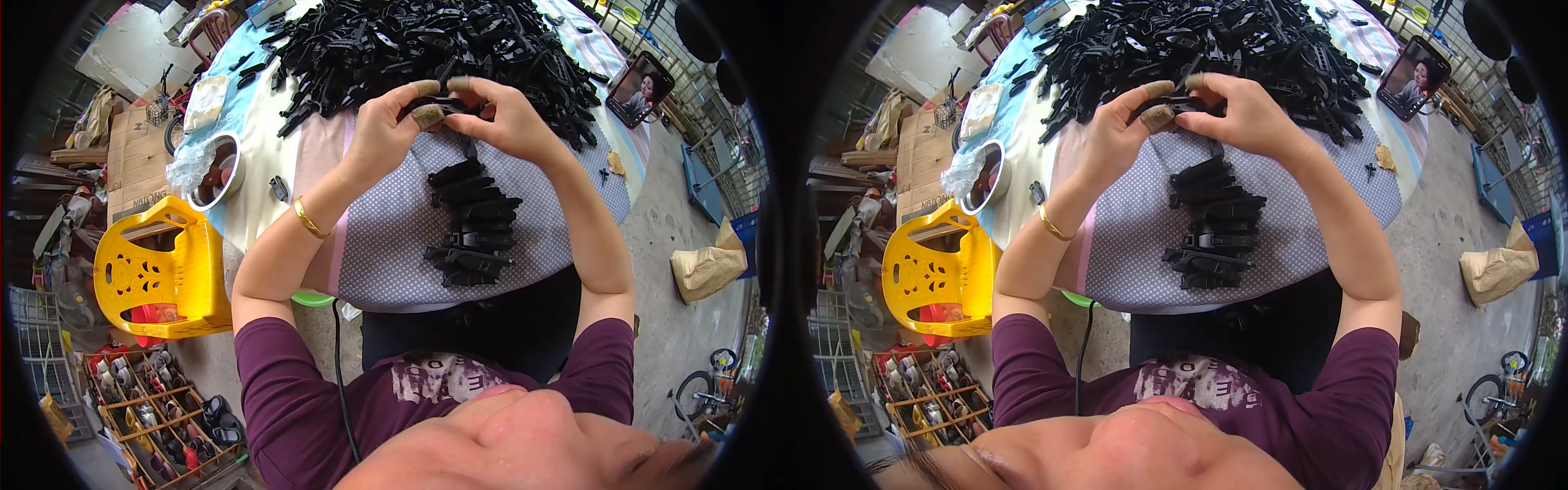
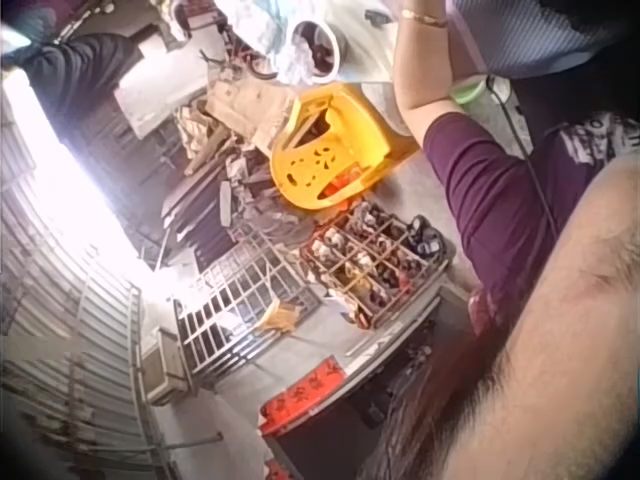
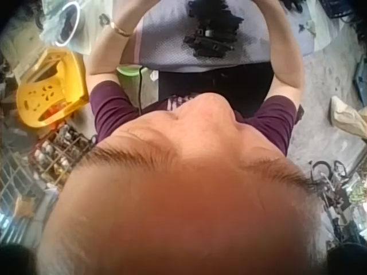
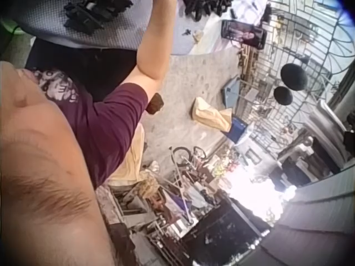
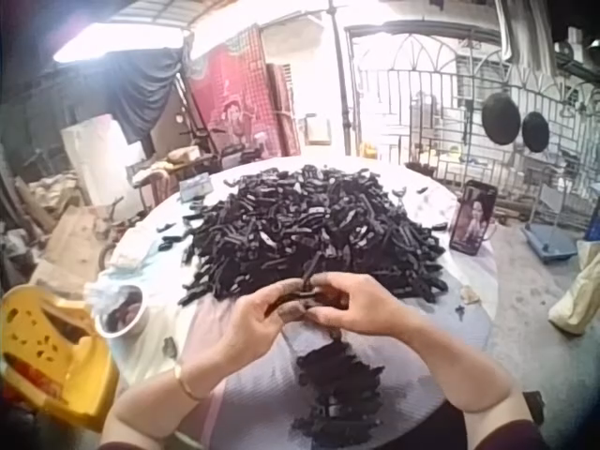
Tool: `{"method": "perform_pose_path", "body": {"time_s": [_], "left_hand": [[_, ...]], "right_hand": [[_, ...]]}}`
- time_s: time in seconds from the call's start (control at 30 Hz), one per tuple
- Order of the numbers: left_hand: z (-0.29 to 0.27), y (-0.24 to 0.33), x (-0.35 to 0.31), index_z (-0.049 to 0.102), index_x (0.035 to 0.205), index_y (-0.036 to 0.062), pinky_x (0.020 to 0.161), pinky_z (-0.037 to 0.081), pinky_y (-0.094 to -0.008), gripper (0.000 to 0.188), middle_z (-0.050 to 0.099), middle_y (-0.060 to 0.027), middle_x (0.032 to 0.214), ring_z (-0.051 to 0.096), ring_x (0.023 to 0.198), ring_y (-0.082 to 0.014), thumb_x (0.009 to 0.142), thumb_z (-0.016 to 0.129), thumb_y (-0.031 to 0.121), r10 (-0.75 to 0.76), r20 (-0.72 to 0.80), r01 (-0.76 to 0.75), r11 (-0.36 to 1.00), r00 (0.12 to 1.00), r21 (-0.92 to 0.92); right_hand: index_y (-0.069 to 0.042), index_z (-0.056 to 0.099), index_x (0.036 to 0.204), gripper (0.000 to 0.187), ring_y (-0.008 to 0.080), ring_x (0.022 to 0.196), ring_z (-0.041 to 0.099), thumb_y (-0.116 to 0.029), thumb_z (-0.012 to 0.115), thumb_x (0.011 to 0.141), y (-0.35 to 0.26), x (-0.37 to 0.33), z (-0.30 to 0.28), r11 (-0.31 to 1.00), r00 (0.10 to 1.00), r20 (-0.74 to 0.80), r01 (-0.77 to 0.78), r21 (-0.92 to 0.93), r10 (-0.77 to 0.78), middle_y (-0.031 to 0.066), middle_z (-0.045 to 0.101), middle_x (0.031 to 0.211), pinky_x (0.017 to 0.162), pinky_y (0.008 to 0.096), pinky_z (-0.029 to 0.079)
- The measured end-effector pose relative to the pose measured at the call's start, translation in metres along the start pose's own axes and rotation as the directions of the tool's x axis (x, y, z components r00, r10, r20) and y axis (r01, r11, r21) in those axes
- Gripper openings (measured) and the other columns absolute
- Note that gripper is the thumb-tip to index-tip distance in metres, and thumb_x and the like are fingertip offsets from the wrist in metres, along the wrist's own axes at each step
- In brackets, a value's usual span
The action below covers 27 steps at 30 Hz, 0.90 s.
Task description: Assembling black plastic components by hand at a table.
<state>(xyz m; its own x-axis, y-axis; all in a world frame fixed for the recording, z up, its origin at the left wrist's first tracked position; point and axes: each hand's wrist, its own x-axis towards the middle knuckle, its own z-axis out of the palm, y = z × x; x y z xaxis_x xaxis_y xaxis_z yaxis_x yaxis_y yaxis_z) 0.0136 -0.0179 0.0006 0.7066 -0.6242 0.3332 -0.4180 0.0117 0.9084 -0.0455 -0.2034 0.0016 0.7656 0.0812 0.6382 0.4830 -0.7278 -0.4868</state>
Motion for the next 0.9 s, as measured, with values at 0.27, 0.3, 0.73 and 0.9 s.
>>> {"method": "perform_pose_path", "body": {"time_s": [0.27,0.3,0.73,0.9], "left_hand": [[-0.002,0.008,-0.003,0.056,0.115,-0.0043,0.079,0.053,-0.0245,0.029,0.065,-0.009,0.096,0.063,0.085,-0.0137,0.087,0.058,0.003,0.095,-0.014,-0.094,0.994,0.995,0.049],[-0.003,0.005,-0.001,0.057,0.114,-0.0042,0.078,0.052,-0.0243,0.028,0.065,-0.0086,0.095,0.063,0.084,-0.0134,0.087,0.058,0.005,0.075,0.023,-0.075,0.997,0.997,0.002],[0.012,-0.019,0.003,0.064,0.107,0.0063,0.069,0.051,-0.0323,0.025,0.063,-0.0137,0.089,0.063,0.077,-0.0203,0.085,0.054,0.01,-0.123,0.346,0.034,0.967,0.93,0.251],[0.027,-0.018,0.005,0.06,0.104,0.01,0.072,0.05,-0.0374,0.026,0.051,-0.0135,0.1,0.06,0.081,-0.0293,0.078,0.059,0.009,0.072,0.416,-0.359,0.649,0.907,0.67]], "right_hand": [[0.001,0.062,0.105,0.034,0.0065,0.068,0.056,-0.023,0.069,0.081,-0.011,0.001,-0.014,0.958,0.945,0.288,-0.216,0.191,0.156,0.0025,0.063,0.082,0.062,0.0198,0.047],[0.001,0.063,0.103,0.032,0.0061,0.067,0.056,-0.024,0.067,0.083,-0.01,0.001,-0.015,0.952,0.952,0.279,-0.197,0.233,0.128,0.002,0.063,0.081,0.061,0.0195,0.047],[-0.005,0.069,0.089,0.028,0.0219,0.076,0.061,-0.009,0.069,0.062,0.022,-0.001,-0.049,0.859,0.76,0.496,-0.157,-0.488,0.421,0.0088,0.063,0.079,0.07,0.0322,0.049],[-0.002,0.066,0.082,0.025,0.0229,0.075,0.061,-0.013,0.072,0.06,0.018,-0.002,-0.049,0.872,0.788,0.494,-0.108,-0.477,0.368,0.0096,0.062,0.077,0.071,0.032,0.05]]}}
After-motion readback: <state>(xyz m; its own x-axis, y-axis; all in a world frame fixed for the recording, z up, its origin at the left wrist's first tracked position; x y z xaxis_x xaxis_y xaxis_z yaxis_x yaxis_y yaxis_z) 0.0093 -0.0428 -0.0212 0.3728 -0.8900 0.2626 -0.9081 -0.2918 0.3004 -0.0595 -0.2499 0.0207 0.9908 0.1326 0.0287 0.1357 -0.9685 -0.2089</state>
